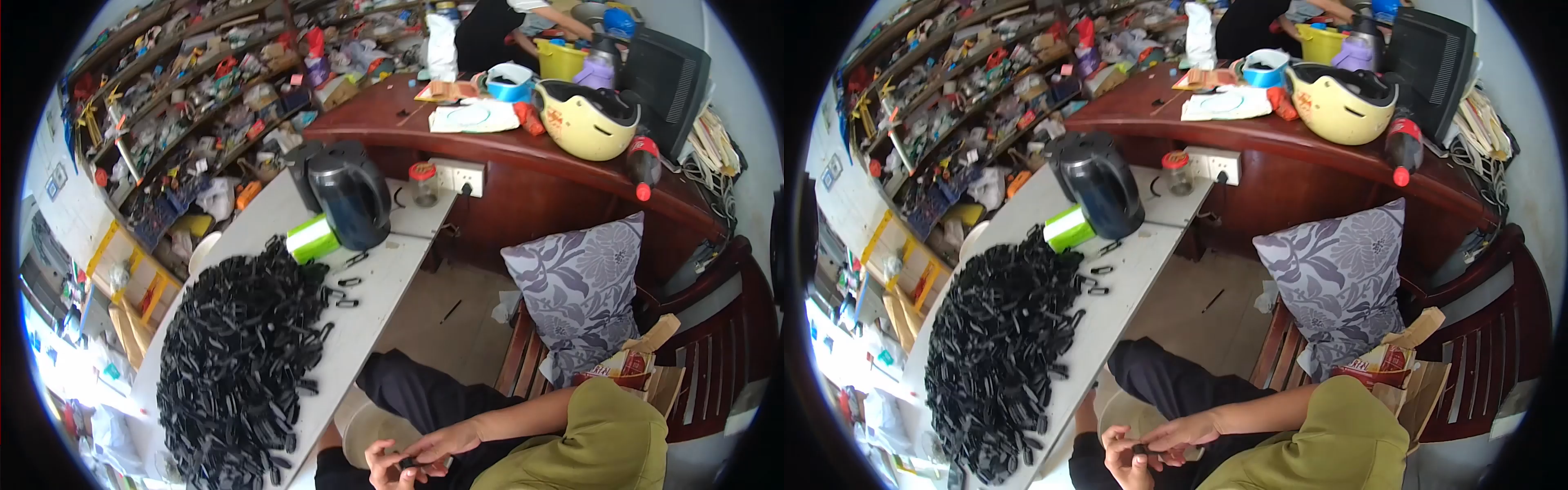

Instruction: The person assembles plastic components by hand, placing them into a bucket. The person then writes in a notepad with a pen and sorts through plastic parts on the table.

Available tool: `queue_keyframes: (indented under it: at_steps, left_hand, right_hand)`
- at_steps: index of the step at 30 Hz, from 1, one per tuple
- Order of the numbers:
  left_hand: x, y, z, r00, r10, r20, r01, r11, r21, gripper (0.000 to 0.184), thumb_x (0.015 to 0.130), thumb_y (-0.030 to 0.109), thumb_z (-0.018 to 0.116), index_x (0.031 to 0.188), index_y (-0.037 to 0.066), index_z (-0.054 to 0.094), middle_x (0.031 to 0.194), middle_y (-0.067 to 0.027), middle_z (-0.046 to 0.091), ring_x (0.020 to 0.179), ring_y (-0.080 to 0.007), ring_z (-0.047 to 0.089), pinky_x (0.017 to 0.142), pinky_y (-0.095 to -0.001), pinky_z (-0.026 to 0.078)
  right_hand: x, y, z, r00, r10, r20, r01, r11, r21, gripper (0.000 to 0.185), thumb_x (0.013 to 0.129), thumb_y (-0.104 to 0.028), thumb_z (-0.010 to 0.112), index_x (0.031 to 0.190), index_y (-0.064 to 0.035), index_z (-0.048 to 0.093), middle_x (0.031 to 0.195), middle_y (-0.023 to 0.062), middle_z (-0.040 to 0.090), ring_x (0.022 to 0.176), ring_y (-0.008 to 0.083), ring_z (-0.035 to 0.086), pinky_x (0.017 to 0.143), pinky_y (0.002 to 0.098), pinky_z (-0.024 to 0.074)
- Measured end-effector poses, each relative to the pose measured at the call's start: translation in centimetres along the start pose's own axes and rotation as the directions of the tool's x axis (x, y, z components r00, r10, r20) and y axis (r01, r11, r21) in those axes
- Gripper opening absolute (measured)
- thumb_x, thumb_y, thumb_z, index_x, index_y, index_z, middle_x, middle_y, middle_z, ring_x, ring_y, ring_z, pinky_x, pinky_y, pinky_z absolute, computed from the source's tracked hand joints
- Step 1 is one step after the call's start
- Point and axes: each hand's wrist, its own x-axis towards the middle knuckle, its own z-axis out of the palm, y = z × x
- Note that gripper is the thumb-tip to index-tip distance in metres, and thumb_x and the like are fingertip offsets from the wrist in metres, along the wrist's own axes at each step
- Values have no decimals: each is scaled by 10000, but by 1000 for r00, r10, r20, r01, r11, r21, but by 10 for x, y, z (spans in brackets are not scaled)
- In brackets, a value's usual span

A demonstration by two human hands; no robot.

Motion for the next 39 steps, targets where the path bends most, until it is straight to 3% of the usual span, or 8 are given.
queue_keyframes:
  at_steps: [2,15,19,21,24,29,35,39]
  left_hand:
    - [-1,-15,3,989,-73,-130,63,995,-80,488,686,471,758,864,52,582,1087,-163,502,1046,-270,462,921,-431,345]
    - [4,-12,-8,930,-298,-215,208,910,-359,396,707,274,788,910,70,516,1056,-124,553,1063,-232,501,976,-384,337]
    - [21,-28,-26,948,-233,-216,144,921,-361,300,855,193,636,1015,48,428,969,-129,588,1044,-267,543,947,-413,394]
    - [33,-36,-45,902,-335,-271,257,923,-285,200,919,140,493,1076,36,424,914,-76,544,866,-163,564,798,-284,436]
    - [61,-46,-68,914,-211,-347,343,860,379,217,871,57,500,1085,68,470,829,-85,532,699,-192,552,615,-274,444]
    - [110,-57,-83,962,-30,-272,265,356,896,327,808,91,591,1121,123,502,819,-97,575,686,-280,608,550,-375,465]
    - [130,-71,-87,959,-127,-254,281,294,914,228,816,160,603,1029,114,533,823,-69,577,667,-289,614,526,-383,467]
    - [132,-73,-88,928,-228,-293,330,141,934,219,810,208,627,970,99,524,810,-73,579,669,-295,617,533,-380,468]
  right_hand:
    - [5,8,-6,992,-82,93,80,996,30,543,931,-469,451,1335,-111,401,924,50,554,740,101,519,640,222,435]
    - [26,-26,-5,998,-54,-34,45,974,-222,409,978,-366,405,715,-68,502,600,-46,434,515,50,400,475,206,328]
    - [44,-91,-50,890,-451,73,265,380,-886,184,922,-162,479,914,-20,596,897,92,564,816,170,534,722,298,442]
    - [57,-125,-73,660,-699,-276,14,378,-926,123,854,-114,563,922,-17,594,882,113,577,852,267,566,764,350,446]
    - [74,-155,-156,389,-921,-11,-386,-152,-910,206,822,-125,605,1013,-59,564,1034,100,530,1010,287,524,804,386,457]
    - [89,-150,-193,370,-925,-89,-546,-139,-826,196,790,-130,648,961,-79,568,998,79,528,977,263,533,758,384,466]
    - [78,-145,-189,420,-908,3,-454,-213,-865,113,791,-95,630,810,-58,525,895,57,540,762,230,551,646,362,449]
    - [70,-142,-174,393,-859,-328,-201,268,-942,55,870,-84,508,883,-47,546,695,40,508,553,111,454,547,236,398]
